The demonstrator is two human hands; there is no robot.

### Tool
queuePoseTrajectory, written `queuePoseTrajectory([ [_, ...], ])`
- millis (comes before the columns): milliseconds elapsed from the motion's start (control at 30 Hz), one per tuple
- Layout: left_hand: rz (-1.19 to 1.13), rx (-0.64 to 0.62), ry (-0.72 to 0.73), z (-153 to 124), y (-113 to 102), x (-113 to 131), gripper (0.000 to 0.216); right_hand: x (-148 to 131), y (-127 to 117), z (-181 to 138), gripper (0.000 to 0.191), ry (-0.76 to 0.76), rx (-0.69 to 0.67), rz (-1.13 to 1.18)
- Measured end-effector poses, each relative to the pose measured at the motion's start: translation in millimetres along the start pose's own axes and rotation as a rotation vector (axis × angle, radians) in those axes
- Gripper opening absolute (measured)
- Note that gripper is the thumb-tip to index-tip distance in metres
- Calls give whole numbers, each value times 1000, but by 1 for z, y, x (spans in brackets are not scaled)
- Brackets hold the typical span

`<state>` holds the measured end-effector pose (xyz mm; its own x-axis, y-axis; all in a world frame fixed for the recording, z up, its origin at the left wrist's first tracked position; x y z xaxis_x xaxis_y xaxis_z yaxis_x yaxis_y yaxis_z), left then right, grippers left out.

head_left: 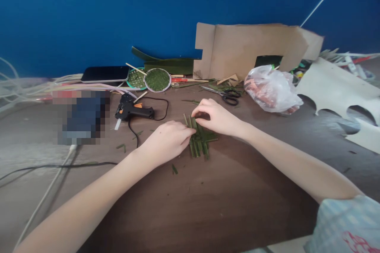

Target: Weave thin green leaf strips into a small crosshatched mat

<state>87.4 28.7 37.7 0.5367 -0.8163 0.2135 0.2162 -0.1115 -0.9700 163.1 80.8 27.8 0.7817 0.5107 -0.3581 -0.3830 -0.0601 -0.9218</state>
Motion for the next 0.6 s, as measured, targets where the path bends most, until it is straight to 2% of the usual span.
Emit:
queuePoseTrajectory([
  [133, -19, 4, 8, 0, -1, 0, 24, 1, 10, -1, 13, 23, -43, -12],
  [600, -19, 10, 6, 0, -3, 1, 23, 4, 14, -2, 31, 100, -96, 87],
])
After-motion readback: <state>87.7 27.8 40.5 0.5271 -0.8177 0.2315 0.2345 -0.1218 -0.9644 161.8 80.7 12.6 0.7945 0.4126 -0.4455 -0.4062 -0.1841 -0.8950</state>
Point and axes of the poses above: each hand's wrist, its own z-axis towards the middle knuckle, its own y-axis out of the palm, x = y × z, the point moved 9 cm from there along z, towards the middle knuckle, and after that the axes turned 10 degrees about -z, right-handed, at the moved point
